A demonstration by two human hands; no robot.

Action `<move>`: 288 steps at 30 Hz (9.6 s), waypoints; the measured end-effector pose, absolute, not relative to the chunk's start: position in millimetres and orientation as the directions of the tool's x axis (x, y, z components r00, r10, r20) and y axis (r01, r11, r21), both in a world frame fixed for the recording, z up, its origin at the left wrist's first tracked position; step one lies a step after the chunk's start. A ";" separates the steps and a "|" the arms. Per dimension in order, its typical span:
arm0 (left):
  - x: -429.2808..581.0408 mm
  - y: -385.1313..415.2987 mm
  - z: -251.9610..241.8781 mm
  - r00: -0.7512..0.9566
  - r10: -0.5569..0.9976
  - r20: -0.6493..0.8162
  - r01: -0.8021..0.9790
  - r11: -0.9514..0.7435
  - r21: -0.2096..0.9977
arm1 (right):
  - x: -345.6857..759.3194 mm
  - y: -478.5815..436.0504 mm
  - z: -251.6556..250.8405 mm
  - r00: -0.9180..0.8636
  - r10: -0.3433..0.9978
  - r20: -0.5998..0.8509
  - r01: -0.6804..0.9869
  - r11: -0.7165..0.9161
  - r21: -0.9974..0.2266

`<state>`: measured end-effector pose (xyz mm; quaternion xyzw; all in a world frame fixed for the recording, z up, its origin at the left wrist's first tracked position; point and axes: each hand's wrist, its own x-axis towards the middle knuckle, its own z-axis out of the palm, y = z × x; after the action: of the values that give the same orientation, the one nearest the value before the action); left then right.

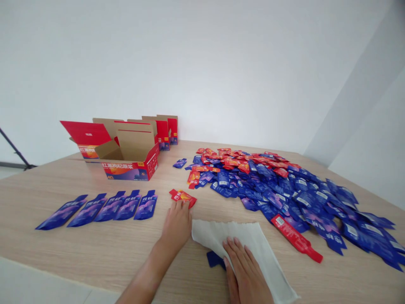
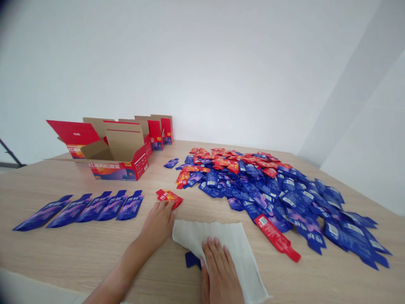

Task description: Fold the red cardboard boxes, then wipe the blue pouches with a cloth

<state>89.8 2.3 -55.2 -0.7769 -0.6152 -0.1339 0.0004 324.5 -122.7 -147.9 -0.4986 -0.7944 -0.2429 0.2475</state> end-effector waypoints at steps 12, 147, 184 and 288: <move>100.0 49.8 -61.0 0.298 0.925 0.235 0.923 -0.342 0.178 | 324.0 -116.3 -153.7 -0.390 0.625 0.677 0.914 0.354 0.200; 126.1 -129.3 -139.2 0.566 0.487 0.665 0.787 -0.559 -0.260 | 317.6 -129.1 -107.0 -0.199 0.855 0.479 0.899 0.354 -0.259; 123.4 -127.6 -106.5 0.455 0.655 0.604 0.802 -0.596 0.042 | 366.9 -140.0 -102.7 0.198 0.901 0.387 0.873 0.018 -0.487; 112.2 -135.7 -138.9 0.515 0.522 0.680 0.826 -0.513 -0.232 | 340.5 -144.8 -111.5 -0.101 0.870 0.483 0.962 0.209 -0.175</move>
<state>112.2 -135.7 -138.9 -0.8252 -0.4084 -0.2750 0.2769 340.5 -144.8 -111.5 -0.6220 -0.7362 -0.0923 0.2502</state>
